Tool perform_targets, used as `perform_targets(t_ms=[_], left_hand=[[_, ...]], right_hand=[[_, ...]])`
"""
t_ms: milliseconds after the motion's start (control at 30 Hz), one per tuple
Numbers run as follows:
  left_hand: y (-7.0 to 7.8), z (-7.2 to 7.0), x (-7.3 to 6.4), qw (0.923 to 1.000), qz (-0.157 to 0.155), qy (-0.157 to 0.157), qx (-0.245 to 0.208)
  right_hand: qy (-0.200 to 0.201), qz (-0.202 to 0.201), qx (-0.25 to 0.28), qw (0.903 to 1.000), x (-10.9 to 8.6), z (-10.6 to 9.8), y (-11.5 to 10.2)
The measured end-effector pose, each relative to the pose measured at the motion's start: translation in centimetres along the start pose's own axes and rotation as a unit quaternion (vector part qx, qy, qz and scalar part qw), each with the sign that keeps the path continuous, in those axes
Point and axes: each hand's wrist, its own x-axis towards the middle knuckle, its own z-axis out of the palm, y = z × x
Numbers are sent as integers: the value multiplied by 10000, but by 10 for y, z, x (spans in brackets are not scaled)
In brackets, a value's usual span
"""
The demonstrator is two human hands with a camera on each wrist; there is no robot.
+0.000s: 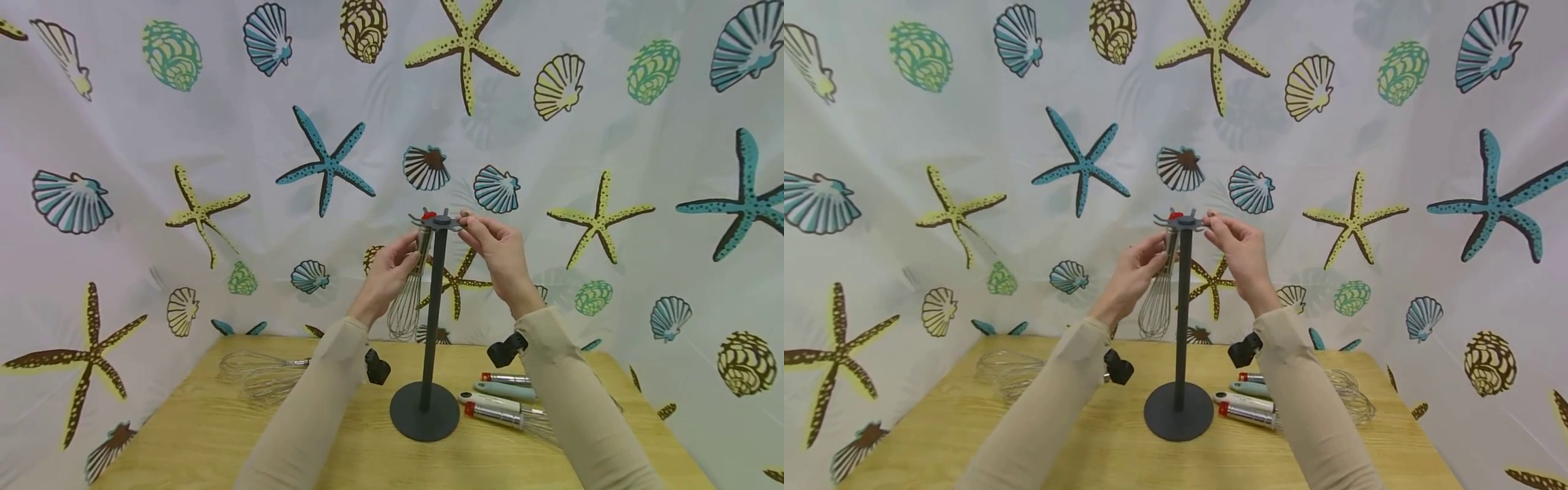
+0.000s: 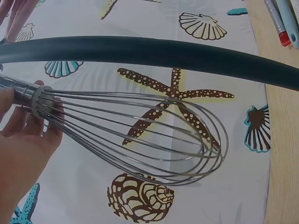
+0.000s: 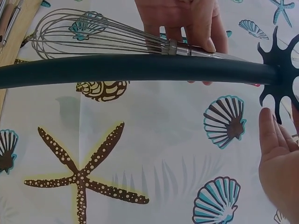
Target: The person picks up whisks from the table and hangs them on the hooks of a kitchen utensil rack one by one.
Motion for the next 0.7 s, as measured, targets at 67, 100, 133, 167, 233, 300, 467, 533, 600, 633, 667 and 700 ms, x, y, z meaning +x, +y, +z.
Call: perform_targets(t_ms=[67,100,133,167,233,300,467,533,600,633,667,700], left_hand=[[0,1,0,10000,0,-20,13],[0,1,0,10000,2,-17,20],[0,1,0,10000,-11,-6,18],[0,1,0,10000,-31,13,15],[-1,2,0,10000,-77,42,3],[-1,2,0,9999,-98,74,27],[-1,5,-1,9999,-79,111,101],[-1,6,-2,9998,-54,98,153],[-1,6,-3,9997,-27,81,239],[0,6,-4,9995,-9,82,307],[0,7,-4,9994,28,67,347],[-1,7,-4,9992,57,57,399]], right_hand=[[-7,5,-104,9999,0,-1,-1],[-14,12,-138,9999,0,-1,-2],[-24,15,-175,9998,0,-1,-2],[-28,24,-183,9998,0,-1,-2],[-28,48,-174,9998,0,-1,-2],[-14,37,-131,9999,0,0,-2],[-24,-23,-25,10000,1,1,-1],[-31,-23,3,10000,1,1,0],[-32,-25,7,10000,1,0,1],[-23,-36,-2,10000,1,1,1],[-20,-58,-17,10000,0,1,1],[-10,-73,-49,10000,1,1,0]])
